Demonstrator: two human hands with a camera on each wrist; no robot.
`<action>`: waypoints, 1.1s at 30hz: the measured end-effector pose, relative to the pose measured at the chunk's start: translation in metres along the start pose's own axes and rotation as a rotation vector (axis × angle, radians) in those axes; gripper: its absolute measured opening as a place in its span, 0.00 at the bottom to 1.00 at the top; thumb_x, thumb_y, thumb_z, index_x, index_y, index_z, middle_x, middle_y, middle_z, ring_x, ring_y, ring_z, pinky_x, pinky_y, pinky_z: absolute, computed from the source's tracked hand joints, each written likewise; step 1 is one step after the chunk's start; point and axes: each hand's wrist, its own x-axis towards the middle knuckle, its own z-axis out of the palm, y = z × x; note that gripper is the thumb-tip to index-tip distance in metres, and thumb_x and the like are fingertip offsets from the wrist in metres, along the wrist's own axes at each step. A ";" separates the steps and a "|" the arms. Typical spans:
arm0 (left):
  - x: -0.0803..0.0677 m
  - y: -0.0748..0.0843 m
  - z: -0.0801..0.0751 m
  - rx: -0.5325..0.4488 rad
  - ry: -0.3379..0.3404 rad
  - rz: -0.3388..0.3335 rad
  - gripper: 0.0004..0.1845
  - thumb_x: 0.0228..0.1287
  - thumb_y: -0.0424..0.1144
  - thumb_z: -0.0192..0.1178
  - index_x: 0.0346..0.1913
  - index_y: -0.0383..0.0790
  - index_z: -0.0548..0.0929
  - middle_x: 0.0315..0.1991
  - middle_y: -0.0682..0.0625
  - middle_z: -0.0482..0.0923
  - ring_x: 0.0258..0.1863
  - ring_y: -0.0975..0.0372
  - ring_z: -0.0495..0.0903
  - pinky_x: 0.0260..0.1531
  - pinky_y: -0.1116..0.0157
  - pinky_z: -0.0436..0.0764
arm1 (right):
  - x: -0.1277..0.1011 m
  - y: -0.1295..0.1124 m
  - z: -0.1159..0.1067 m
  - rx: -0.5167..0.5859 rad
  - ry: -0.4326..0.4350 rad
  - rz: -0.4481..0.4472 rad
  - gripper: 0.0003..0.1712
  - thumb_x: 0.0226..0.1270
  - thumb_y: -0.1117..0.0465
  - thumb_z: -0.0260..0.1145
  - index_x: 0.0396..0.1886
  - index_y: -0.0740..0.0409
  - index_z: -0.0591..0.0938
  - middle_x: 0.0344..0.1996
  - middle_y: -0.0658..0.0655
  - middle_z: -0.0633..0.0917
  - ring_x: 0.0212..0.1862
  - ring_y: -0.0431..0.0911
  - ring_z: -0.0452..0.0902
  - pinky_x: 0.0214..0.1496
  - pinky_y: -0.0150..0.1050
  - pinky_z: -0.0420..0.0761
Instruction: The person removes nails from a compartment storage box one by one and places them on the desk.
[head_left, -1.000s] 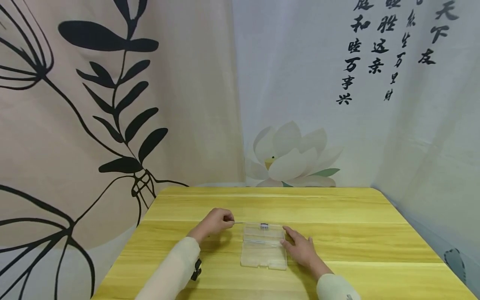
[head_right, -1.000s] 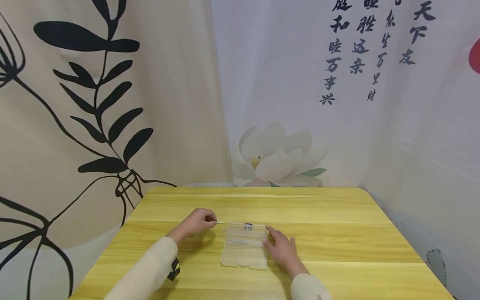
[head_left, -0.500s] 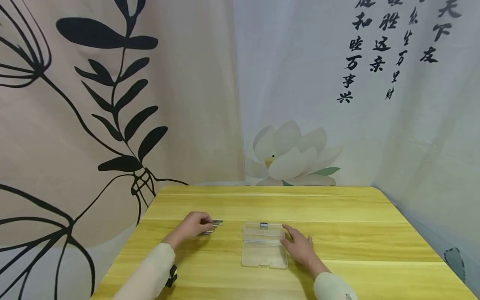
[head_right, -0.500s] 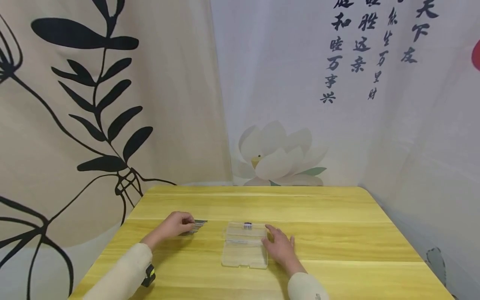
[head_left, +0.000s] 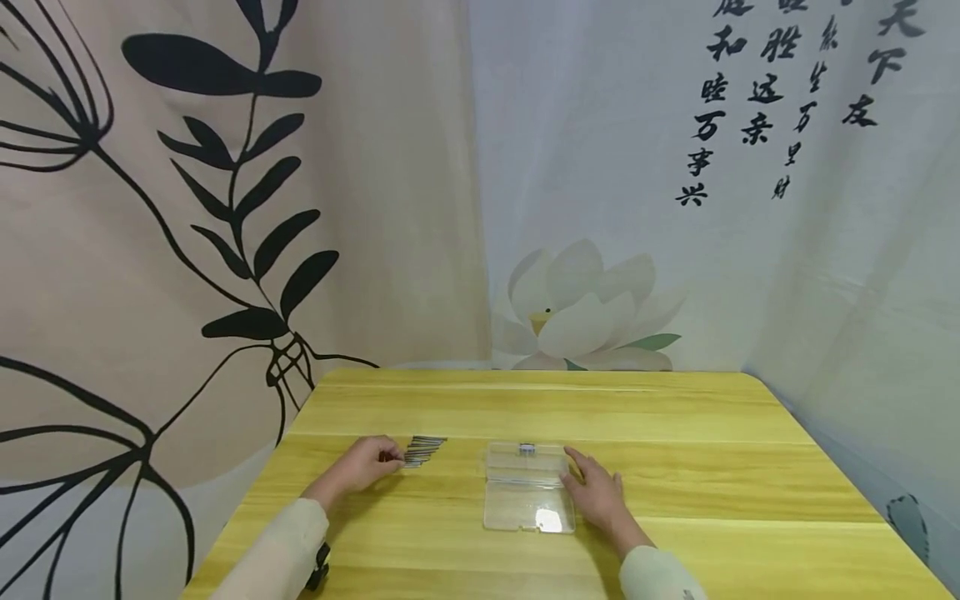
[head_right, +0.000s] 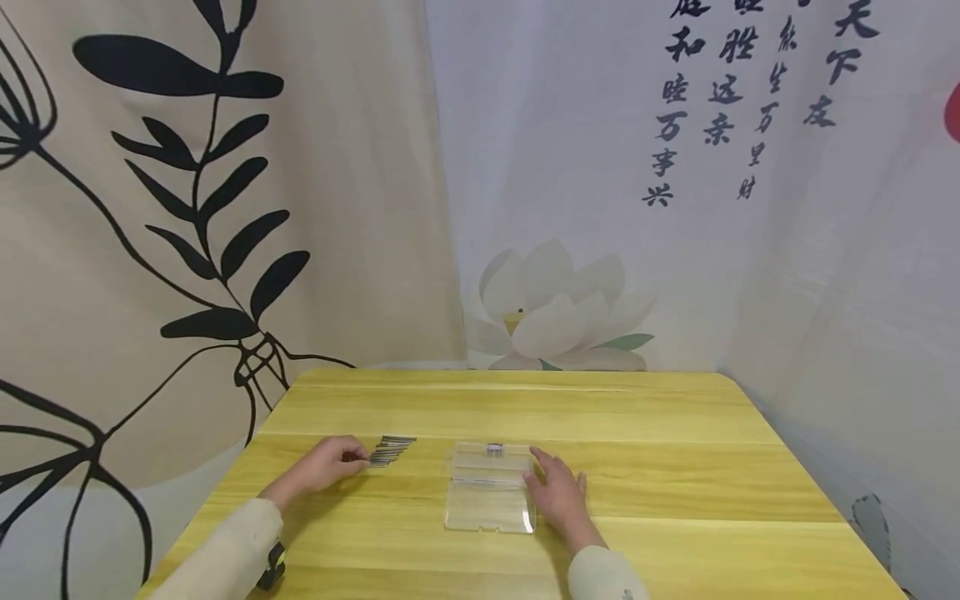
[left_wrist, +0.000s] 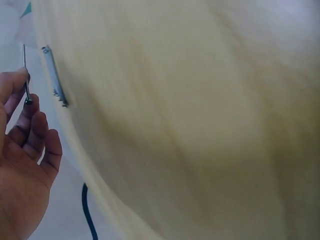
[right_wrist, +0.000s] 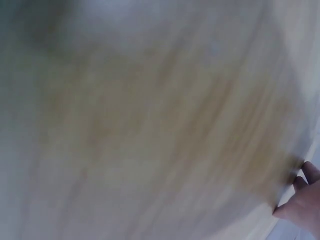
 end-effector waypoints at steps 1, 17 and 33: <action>0.000 -0.001 0.000 0.006 -0.001 0.003 0.03 0.68 0.34 0.63 0.36 0.39 0.86 0.31 0.55 0.77 0.29 0.65 0.71 0.27 0.67 0.74 | 0.000 0.000 -0.001 -0.006 0.001 0.000 0.28 0.76 0.58 0.58 0.72 0.58 0.69 0.67 0.72 0.70 0.72 0.69 0.54 0.68 0.72 0.35; 0.004 -0.004 0.010 0.180 0.033 0.013 0.04 0.64 0.32 0.67 0.32 0.43 0.86 0.30 0.57 0.75 0.31 0.66 0.73 0.33 0.65 0.76 | -0.005 -0.001 -0.003 -0.025 0.021 -0.013 0.28 0.75 0.60 0.58 0.72 0.62 0.69 0.66 0.72 0.71 0.71 0.70 0.56 0.68 0.72 0.38; 0.007 -0.003 0.015 0.272 0.088 -0.073 0.08 0.58 0.34 0.72 0.28 0.50 0.83 0.29 0.56 0.69 0.27 0.63 0.66 0.31 0.62 0.70 | -0.007 -0.002 -0.002 -0.040 -0.004 0.008 0.30 0.76 0.57 0.58 0.74 0.59 0.67 0.69 0.71 0.67 0.72 0.68 0.53 0.68 0.71 0.34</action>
